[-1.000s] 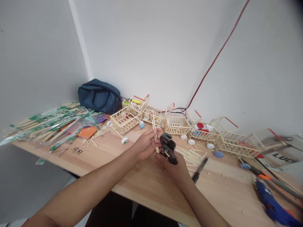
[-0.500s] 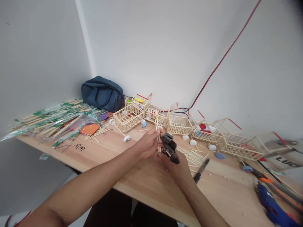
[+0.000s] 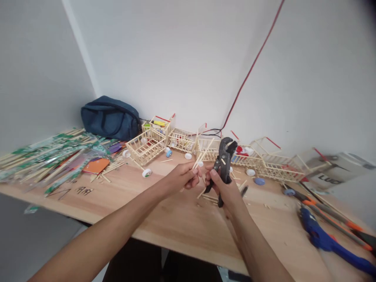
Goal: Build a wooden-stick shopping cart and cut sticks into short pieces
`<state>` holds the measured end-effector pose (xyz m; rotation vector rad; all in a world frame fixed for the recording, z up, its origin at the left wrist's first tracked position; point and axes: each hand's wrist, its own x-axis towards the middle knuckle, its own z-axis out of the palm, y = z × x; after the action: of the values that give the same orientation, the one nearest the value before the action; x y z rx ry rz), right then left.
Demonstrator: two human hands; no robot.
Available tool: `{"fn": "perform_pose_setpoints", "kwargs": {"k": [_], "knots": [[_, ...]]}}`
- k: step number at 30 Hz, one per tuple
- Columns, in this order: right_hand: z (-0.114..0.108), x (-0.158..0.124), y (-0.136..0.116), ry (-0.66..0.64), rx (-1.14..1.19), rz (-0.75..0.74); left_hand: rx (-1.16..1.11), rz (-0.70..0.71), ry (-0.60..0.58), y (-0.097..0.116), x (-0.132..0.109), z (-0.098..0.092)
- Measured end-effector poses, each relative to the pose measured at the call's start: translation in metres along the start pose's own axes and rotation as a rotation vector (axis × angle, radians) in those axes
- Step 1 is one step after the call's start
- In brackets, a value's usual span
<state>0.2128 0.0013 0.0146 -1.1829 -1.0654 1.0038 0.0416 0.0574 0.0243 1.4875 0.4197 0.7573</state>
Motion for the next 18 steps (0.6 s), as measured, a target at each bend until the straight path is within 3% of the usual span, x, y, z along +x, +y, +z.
{"fn": "perform_pose_setpoints", "kwargs": {"k": [6,11,18], "knots": [[-0.003,0.0,-0.003,0.148,-0.074,-0.072,0.024,-0.056,-0.161,-0.003,-0.002,0.021],[-0.005,-0.003,-0.006,0.187,-0.148,-0.074,0.021,-0.147,-0.183,-0.006,-0.003,0.025],[-0.007,-0.003,-0.003,0.216,-0.185,-0.097,-0.116,-0.144,-0.181,-0.015,-0.003,0.023]]}}
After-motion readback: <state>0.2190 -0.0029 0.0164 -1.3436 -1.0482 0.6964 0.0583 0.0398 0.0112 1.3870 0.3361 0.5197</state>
